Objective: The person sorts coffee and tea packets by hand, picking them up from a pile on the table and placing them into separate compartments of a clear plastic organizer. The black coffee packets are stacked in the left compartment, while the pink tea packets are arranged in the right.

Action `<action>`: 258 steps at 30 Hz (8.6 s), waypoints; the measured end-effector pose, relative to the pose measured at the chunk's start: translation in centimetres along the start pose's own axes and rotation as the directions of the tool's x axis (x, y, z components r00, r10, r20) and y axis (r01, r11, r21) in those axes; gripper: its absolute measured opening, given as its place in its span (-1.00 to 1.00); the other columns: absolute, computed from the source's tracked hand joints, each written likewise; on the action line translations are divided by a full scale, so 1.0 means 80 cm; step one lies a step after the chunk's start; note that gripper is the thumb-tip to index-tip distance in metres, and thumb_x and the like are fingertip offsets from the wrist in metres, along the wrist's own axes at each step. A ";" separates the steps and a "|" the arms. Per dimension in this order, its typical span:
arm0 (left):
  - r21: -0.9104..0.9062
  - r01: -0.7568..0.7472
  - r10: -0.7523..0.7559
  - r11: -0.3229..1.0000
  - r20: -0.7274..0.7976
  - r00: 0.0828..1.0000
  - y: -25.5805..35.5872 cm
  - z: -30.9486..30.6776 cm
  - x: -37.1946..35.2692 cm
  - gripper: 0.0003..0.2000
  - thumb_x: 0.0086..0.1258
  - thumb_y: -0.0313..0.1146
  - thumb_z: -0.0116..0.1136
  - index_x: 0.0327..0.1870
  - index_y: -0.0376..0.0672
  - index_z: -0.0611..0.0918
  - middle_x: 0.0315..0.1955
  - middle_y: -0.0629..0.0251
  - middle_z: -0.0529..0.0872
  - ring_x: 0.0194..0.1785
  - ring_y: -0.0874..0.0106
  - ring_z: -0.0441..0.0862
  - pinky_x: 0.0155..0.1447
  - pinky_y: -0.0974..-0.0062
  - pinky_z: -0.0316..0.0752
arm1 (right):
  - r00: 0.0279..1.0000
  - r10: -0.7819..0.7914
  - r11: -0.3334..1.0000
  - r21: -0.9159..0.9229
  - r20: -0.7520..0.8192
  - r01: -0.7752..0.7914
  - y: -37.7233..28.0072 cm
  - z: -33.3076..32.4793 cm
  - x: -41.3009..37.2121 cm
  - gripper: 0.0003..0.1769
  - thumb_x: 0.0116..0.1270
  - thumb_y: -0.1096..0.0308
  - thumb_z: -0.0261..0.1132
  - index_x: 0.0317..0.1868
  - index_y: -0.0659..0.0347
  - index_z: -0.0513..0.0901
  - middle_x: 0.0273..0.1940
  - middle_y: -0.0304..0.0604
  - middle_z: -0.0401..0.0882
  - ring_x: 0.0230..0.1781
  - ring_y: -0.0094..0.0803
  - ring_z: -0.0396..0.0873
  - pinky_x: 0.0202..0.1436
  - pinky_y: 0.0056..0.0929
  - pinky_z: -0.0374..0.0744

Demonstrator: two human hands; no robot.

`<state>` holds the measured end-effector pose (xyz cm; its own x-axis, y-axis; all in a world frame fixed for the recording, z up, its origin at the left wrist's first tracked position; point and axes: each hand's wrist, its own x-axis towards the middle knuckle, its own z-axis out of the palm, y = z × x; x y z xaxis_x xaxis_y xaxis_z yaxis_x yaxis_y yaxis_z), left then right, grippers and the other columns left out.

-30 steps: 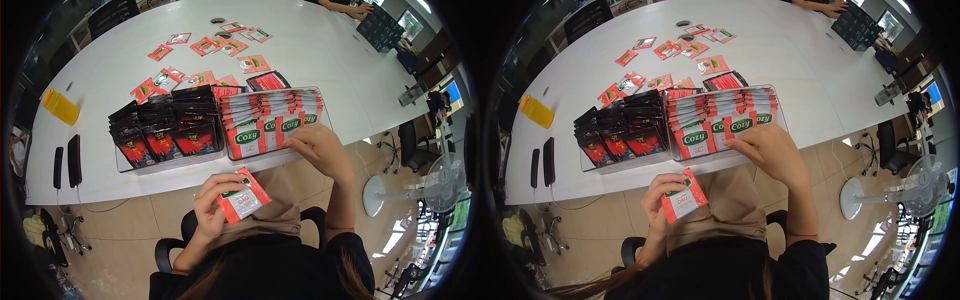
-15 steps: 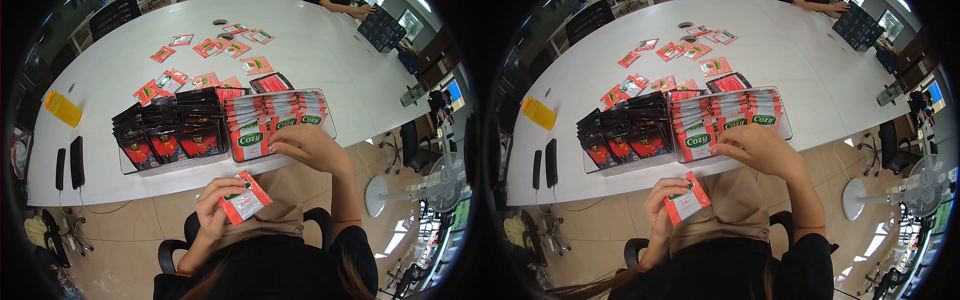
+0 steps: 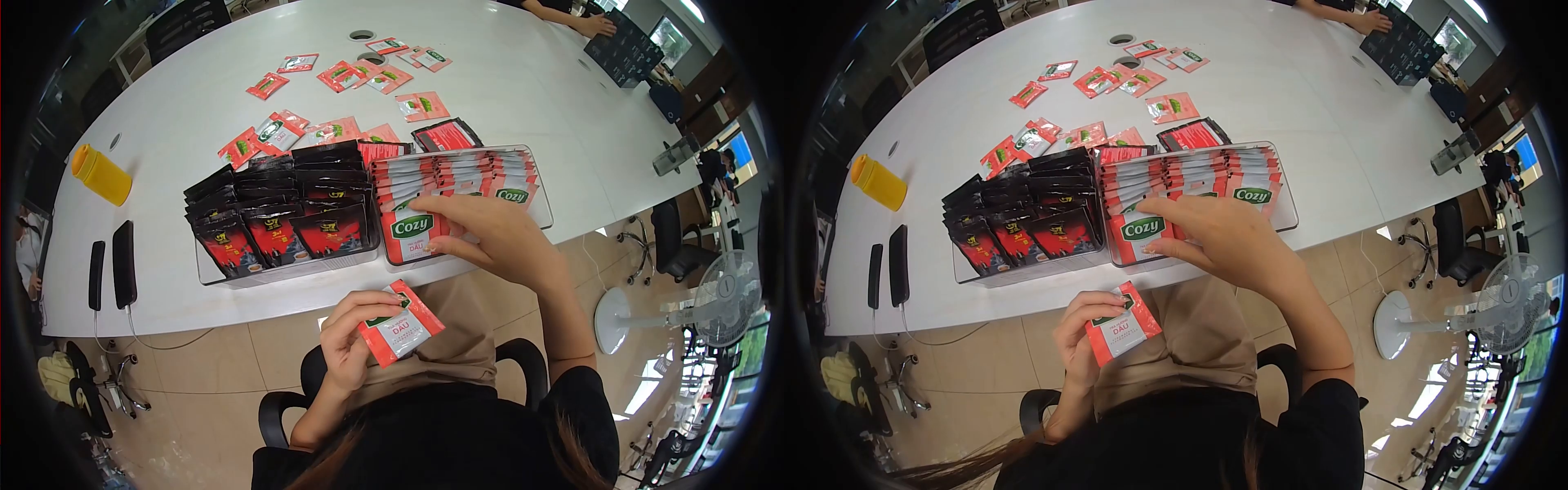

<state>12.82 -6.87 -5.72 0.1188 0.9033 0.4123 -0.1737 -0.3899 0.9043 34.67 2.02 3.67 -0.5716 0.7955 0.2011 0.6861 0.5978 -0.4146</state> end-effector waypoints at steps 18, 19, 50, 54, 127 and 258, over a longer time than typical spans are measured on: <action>-0.001 -0.004 0.004 1.000 -0.008 1.000 0.001 -0.001 0.001 -0.68 0.06 -0.56 -0.11 -0.20 -0.44 0.64 -0.13 -0.06 0.65 -0.04 0.22 0.62 0.12 0.39 0.46 | 0.990 0.033 0.988 -0.147 -0.135 -0.053 0.002 0.005 -0.014 -0.46 0.15 0.12 0.38 0.11 0.16 0.51 -0.07 -0.14 0.63 -0.30 -0.25 0.55 -0.20 -0.36 0.51; 0.002 -0.006 0.006 1.000 -0.010 1.000 0.001 -0.001 0.001 -0.68 0.06 -0.56 -0.11 -0.20 -0.44 0.64 -0.13 -0.06 0.65 -0.04 0.22 0.62 0.11 0.39 0.46 | 0.990 0.042 0.989 -0.132 -0.135 -0.060 0.002 0.004 -0.015 -0.47 0.16 0.13 0.38 0.10 0.16 0.52 -0.10 -0.14 0.63 -0.32 -0.26 0.55 -0.21 -0.36 0.51; 0.016 -0.115 0.115 0.993 -0.050 0.992 0.024 0.014 0.011 -0.66 0.22 -0.41 0.02 -0.07 -0.45 0.65 -0.03 -0.04 0.61 0.03 0.21 0.59 0.15 0.38 0.43 | 0.997 -0.028 0.944 0.329 0.067 0.005 0.016 -0.008 -0.015 -0.68 0.25 0.30 0.30 0.00 0.20 0.64 -0.25 -0.15 0.61 -0.26 -0.27 0.53 -0.16 -0.38 0.48; 0.237 -0.101 0.124 0.966 -0.083 0.989 0.024 0.022 0.010 -0.74 0.19 -0.62 0.17 -0.07 -0.38 0.66 -0.02 0.02 0.62 0.05 0.30 0.60 0.04 0.52 0.51 | 0.983 -0.025 0.958 0.276 -0.183 0.076 0.009 -0.008 -0.023 -0.79 0.24 0.28 0.34 -0.20 0.22 0.67 -0.36 -0.21 0.60 -0.26 -0.30 0.52 -0.18 -0.39 0.45; -0.663 -0.107 0.486 0.741 0.418 0.767 0.170 -0.001 0.022 -0.42 0.47 -0.09 -0.01 0.48 0.31 0.13 0.41 0.80 0.23 0.42 0.37 0.26 0.17 -0.34 0.31 | -0.080 -0.403 0.716 -0.369 -0.912 0.593 -0.087 -0.118 -0.065 -0.71 0.14 0.38 0.42 -0.20 0.42 0.63 -0.34 -0.12 0.66 -0.44 -0.34 0.58 -0.34 -0.47 0.55; 0.709 0.125 0.315 0.694 -0.455 0.833 0.063 -0.252 0.142 -0.79 0.46 -0.45 0.02 -0.01 -0.36 0.58 -0.17 0.26 0.65 -0.23 0.54 0.59 -0.06 0.59 0.49 | 0.877 -0.077 0.954 -0.221 0.474 0.203 0.070 -0.007 0.193 -0.51 0.05 0.18 0.41 0.04 0.10 0.62 -0.16 0.02 0.64 -0.09 -0.06 0.60 -0.02 -0.15 0.56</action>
<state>-6.45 5.04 1.30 -0.4006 0.7108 0.5782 0.5878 -0.2847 0.7572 29.98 17.70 4.96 -0.7674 0.6050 -0.2121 0.6379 0.7536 -0.1584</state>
